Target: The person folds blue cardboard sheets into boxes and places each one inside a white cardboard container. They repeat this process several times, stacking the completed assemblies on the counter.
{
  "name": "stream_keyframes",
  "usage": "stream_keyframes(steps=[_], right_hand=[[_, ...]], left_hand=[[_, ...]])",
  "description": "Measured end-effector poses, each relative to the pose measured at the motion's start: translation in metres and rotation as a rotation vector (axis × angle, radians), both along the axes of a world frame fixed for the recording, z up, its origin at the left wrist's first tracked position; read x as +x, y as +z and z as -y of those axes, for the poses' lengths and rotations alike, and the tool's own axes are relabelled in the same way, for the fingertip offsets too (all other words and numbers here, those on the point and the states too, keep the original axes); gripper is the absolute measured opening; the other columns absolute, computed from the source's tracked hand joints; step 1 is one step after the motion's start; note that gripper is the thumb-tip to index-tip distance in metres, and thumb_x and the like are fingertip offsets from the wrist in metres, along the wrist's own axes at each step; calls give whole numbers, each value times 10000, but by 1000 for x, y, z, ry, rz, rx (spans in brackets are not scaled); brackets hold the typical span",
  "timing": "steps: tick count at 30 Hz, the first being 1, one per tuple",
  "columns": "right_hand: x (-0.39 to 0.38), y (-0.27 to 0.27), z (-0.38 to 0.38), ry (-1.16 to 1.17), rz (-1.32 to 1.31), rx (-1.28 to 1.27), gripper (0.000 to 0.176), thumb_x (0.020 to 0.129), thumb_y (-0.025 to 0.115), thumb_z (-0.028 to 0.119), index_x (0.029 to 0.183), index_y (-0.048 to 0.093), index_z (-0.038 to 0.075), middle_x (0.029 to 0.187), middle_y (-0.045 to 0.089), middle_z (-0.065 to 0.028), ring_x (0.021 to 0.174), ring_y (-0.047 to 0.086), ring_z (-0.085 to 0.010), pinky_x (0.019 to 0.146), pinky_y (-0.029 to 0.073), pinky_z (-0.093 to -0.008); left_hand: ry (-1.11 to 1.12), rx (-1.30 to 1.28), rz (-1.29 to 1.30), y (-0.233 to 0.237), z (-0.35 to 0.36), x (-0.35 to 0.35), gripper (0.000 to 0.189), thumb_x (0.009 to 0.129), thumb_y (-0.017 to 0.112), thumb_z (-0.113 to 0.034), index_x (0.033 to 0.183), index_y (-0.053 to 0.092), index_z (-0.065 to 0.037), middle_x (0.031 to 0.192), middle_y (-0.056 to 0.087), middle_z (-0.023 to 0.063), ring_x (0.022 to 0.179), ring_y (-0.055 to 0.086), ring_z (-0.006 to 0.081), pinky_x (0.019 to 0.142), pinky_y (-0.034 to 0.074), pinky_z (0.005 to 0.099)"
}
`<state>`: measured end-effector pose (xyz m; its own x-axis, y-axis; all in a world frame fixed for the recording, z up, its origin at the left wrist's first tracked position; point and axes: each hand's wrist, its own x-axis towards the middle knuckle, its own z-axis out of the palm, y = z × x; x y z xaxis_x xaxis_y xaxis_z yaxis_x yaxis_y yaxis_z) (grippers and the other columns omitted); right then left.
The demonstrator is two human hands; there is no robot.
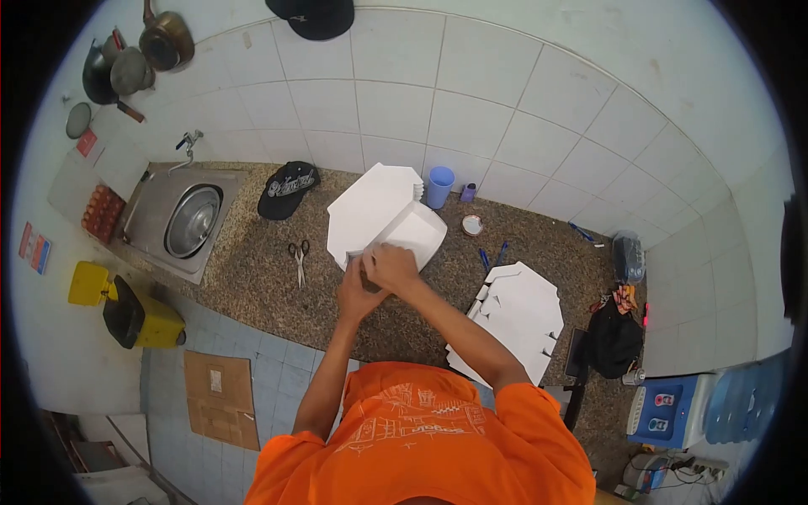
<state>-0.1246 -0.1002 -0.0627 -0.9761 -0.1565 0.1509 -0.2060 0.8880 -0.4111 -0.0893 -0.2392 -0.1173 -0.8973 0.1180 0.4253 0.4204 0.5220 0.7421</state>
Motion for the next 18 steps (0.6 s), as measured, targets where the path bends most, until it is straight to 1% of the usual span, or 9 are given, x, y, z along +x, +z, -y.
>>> stream_keyframes(steps=[2, 4, 5, 7, 11, 13, 14, 16, 18], right_hand=[[-21, 11, -26, -132, -230, -5, 383, 991, 502, 392, 1046, 650, 43, 1000, 732, -184, 940, 715, -394, 801, 540, -563], [-54, 25, -65, -287, -360, 18, 450, 1030, 438, 449, 1062, 638, 48, 1109, 704, -213, 1057, 668, -429, 879, 503, -589], [-71, 15, -85, -293, -354, 17, 450, 1030, 438, 449, 1062, 638, 48, 1109, 704, -213, 1057, 668, -429, 879, 503, -589], [-99, -20, -114, -301, 222, -169, 455, 1053, 418, 464, 1114, 619, 61, 1127, 690, -241, 1063, 646, -474, 915, 480, -600], [-93, -29, -123, -289, 190, -167, 438, 1073, 396, 457, 1177, 599, 83, 1108, 689, -257, 1070, 636, -494, 924, 484, -582], [-101, -32, -132, -173, 262, -280, 468, 1079, 396, 449, 1280, 569, 62, 1228, 660, -261, 1180, 611, -448, 1007, 466, -526], [-99, -34, -136, -184, 253, -286, 468, 1079, 396, 449, 1280, 569, 62, 1228, 660, -261, 1180, 611, -448, 1007, 466, -526], [-89, -42, -141, -53, -57, -645, 501, 1075, 440, 431, 1340, 539, 17, 1293, 623, -243, 1260, 559, -410, 1073, 428, -474], [-45, -35, -158, -197, -240, -665, 517, 1060, 512, 390, 1371, 514, -23, 1367, 575, -213, 1320, 511, -375, 1125, 380, -440]], left_hand=[[29, 9, 148, 15, -8, 8, 884, 691, 913, -493, 1347, 517, -51, 1209, 618, 162, 1137, 627, 362, 911, 530, 451], [43, 11, 162, 11, -15, 8, 910, 699, 908, -515, 1350, 495, -31, 1215, 598, 175, 1142, 610, 359, 927, 518, 451], [63, 11, 171, 9, -18, 9, 938, 706, 904, -536, 1353, 473, -10, 1221, 579, 188, 1147, 592, 355, 942, 507, 451], [57, 21, 172, 12, -22, 11, 948, 715, 900, -532, 1354, 453, 7, 1241, 562, 199, 1152, 583, 356, 954, 496, 453], [46, 50, 225, 10, -24, 6, 953, 759, 876, -524, 1371, 407, 37, 1286, 523, 202, 1187, 548, 330, 999, 457, 438], [34, 36, 233, 6, -24, 5, 949, 766, 874, -521, 1368, 409, 46, 1290, 520, 217, 1198, 548, 350, 1004, 458, 447], [34, 27, 235, 6, -24, 3, 944, 772, 871, -518, 1365, 412, 56, 1295, 516, 232, 1209, 548, 371, 1010, 459, 456], [27, 31, 214, 7, -25, 3, 943, 784, 865, -511, 1375, 404, 60, 1304, 509, 238, 1220, 541, 373, 1016, 454, 456], [28, 40, 205, 6, -25, 3, 941, 795, 859, -504, 1385, 395, 63, 1313, 503, 244, 1232, 535, 376, 1023, 450, 457]])
